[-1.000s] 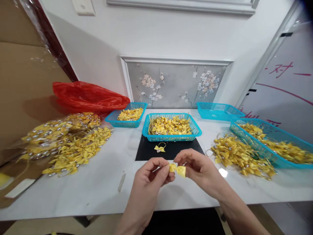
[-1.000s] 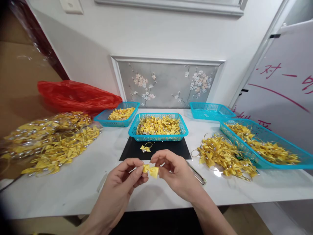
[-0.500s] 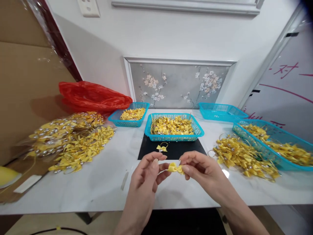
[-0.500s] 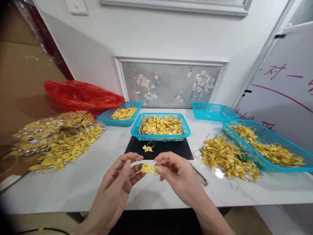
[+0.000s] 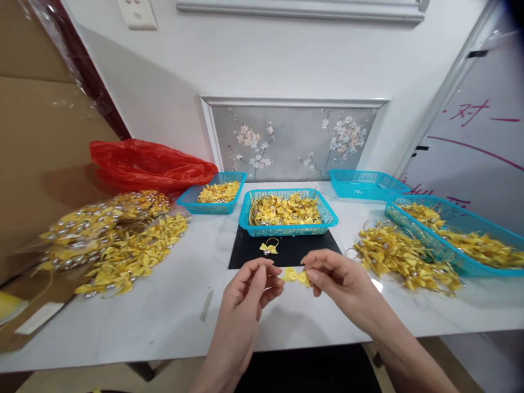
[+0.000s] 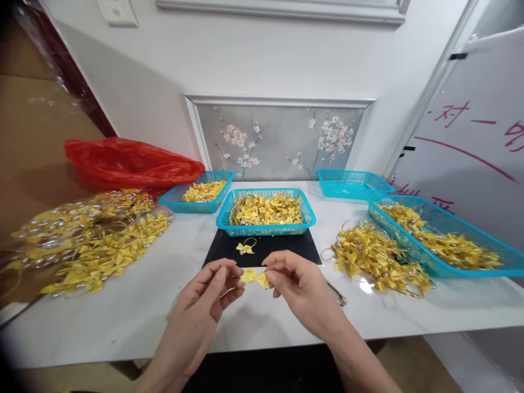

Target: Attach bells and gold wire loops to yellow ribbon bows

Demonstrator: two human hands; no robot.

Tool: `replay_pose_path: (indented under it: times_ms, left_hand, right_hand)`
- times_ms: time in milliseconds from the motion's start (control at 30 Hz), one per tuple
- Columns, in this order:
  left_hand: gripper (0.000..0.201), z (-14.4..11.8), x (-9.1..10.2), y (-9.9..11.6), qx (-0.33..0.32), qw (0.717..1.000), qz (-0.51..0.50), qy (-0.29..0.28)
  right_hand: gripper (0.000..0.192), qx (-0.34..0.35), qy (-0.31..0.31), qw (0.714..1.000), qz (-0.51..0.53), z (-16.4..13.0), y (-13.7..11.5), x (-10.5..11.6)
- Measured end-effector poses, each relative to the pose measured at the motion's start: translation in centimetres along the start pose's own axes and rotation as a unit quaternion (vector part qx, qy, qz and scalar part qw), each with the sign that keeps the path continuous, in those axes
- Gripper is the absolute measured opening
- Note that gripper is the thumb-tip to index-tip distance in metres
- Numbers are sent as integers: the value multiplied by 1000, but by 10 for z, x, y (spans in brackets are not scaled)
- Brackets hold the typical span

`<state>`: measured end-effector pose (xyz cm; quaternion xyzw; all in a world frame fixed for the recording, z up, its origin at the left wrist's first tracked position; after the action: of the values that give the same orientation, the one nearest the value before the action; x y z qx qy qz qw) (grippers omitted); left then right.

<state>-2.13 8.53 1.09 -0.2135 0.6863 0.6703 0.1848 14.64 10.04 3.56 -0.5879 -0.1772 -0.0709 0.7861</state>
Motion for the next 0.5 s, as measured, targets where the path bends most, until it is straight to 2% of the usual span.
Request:
replay_pose_path:
  times_ms: [167, 300, 500]
  left_hand:
    - [14, 4, 7, 1, -1, 999, 39, 17]
    - [17, 10, 2, -3, 2, 998, 59, 16]
    - [19, 19, -4, -10, 31, 994, 102, 20]
  right_hand:
    - [19, -7, 35, 998, -49, 1, 16, 21]
    - [14, -21, 31, 995, -96, 4, 27, 42]
    - [20, -40, 38, 965, -255, 19, 39, 97]
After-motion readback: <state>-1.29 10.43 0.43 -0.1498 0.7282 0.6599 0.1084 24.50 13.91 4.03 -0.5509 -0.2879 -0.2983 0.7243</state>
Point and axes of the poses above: each hand's wrist, its own z-axis towards the middle knuckle, its own x-axis out of the back of the hand, y = z × x, the point moved 9 cm from there along z, towards the middle knuckle, and after that the axes turned 13 degrees about -z, right-handed, at the moved point
